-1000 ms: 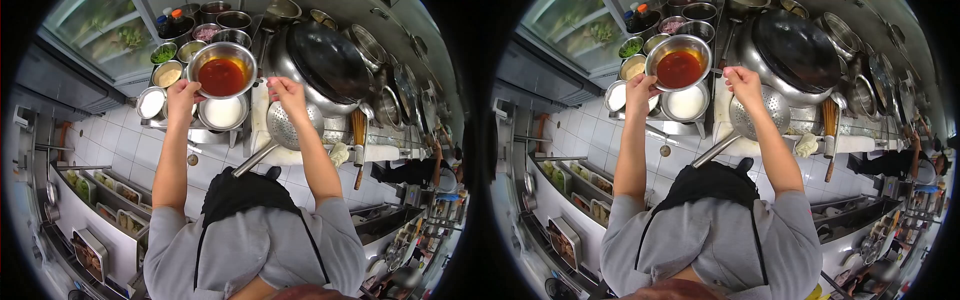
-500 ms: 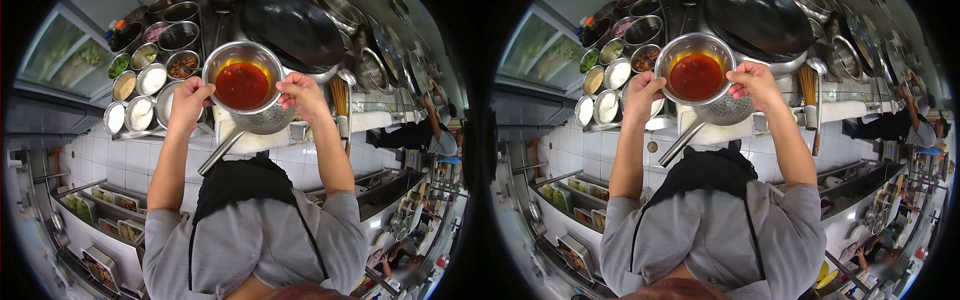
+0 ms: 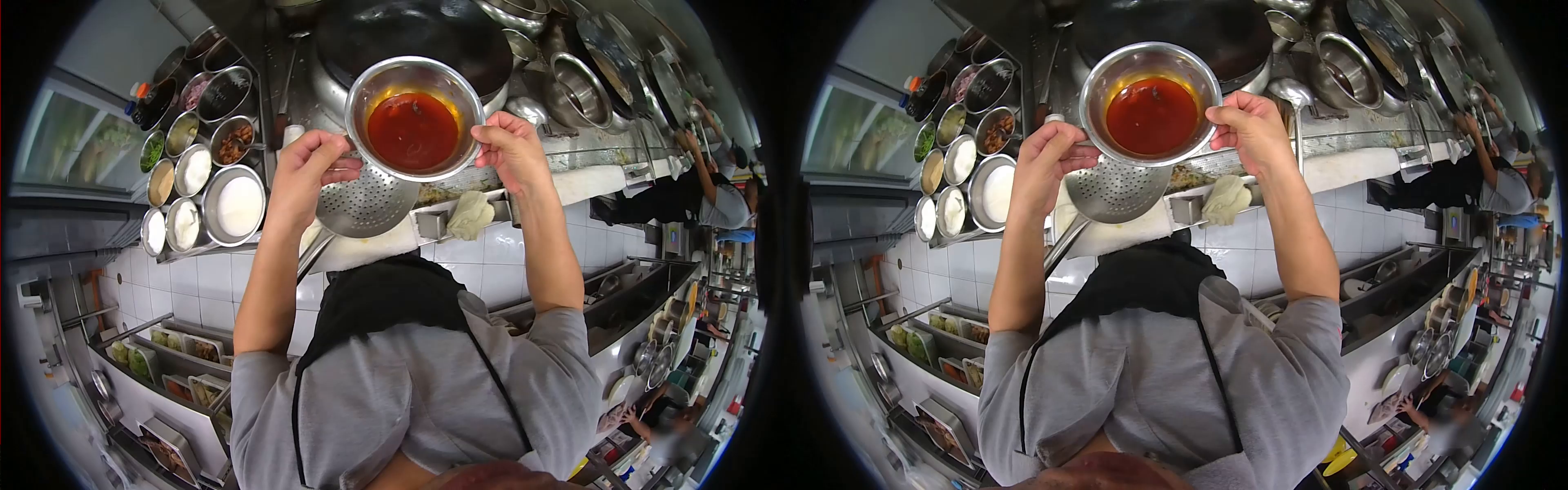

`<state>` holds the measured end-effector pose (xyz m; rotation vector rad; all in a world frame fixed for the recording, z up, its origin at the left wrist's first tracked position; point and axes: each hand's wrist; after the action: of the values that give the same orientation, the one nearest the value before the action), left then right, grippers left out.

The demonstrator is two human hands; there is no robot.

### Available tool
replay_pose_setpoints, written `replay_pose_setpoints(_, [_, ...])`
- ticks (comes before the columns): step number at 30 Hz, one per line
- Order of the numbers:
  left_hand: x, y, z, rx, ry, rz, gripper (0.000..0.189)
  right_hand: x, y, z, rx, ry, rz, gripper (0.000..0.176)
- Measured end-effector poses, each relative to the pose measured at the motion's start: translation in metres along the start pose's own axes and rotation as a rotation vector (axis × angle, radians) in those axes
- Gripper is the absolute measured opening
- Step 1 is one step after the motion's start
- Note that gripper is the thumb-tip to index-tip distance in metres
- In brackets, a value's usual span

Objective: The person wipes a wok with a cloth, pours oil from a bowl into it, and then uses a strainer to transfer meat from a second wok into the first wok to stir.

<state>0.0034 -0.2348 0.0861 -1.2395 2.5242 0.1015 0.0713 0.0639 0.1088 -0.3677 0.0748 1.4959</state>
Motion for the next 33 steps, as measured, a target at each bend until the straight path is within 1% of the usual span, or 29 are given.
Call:
replay_pose_setpoints(3, [-0.008,0.003,0.006,0.02,-0.023,-0.006,0.016,0.038,0.003,0.012,0.003,0.015,-0.027,0.014])
replay_pose_setpoints(5, [-0.008,0.0,0.014,0.029,-0.029,-0.016,0.014,0.06,0.007,0.03,0.026,-0.033,-0.05,0.013])
replay_pose_setpoints(10, [-0.011,-0.022,0.033,0.046,-0.112,-0.16,0.012,0.111,0.047,0.062,0.066,-0.201,-0.112,0.012])
replay_pose_setpoints(14, [-0.014,-0.049,0.045,0.036,-0.149,-0.274,0.012,0.135,0.105,0.059,0.101,-0.256,-0.173,0.012])
replay_pose_setpoints(17, [-0.009,-0.069,0.05,0.04,-0.175,-0.351,0.012,0.146,0.156,0.043,0.122,-0.274,-0.259,0.012])
replay_pose_setpoints(19, [-0.005,-0.08,0.049,0.022,-0.175,-0.386,0.012,0.152,0.19,0.03,0.13,-0.352,-0.311,0.012])
replay_pose_setpoints(20, [-0.001,-0.085,0.048,0.014,-0.175,-0.405,0.012,0.145,0.2,0.03,0.104,-0.404,-0.375,0.014])
replay_pose_setpoints(21, [0.003,-0.089,0.047,0.008,-0.176,-0.419,0.013,0.139,0.209,0.029,0.103,-0.514,-0.437,0.016])
replay_pose_setpoints(23, [0.011,-0.095,0.045,-0.006,-0.183,-0.451,0.013,0.129,0.225,0.027,0.096,-0.67,-0.514,0.013])
replay_pose_setpoints(25, [0.015,-0.096,0.041,-0.016,-0.197,-0.464,0.014,0.124,0.242,0.027,0.164,-0.987,-0.565,0.008])
replay_pose_setpoints(26, [0.016,-0.098,0.039,-0.018,-0.199,-0.467,0.014,0.114,0.242,0.028,0.195,-1.146,-0.587,0.008])
replay_pose_setpoints(29, [0.023,-0.106,0.037,-0.026,-0.201,-0.479,0.014,0.086,0.241,0.036,0.289,-1.501,-0.476,0.016])
replay_pose_setpoints(30, [0.025,-0.108,0.038,-0.027,-0.201,-0.479,0.014,0.084,0.241,0.036,0.384,-1.628,-0.427,0.024])
replay_pose_setpoints(33, [0.035,-0.113,0.04,-0.024,-0.2,-0.504,0.014,0.064,0.228,0.049,0.46,-1.789,-0.328,0.029])
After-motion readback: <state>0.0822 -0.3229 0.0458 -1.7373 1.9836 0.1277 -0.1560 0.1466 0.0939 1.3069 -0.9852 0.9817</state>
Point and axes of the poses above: each hand's wrist, its own y-axis towards the middle knuckle, its own x-axis out of the back of the hand, z = x × y, and after that the axes turned 11 degrees about z, right-handed
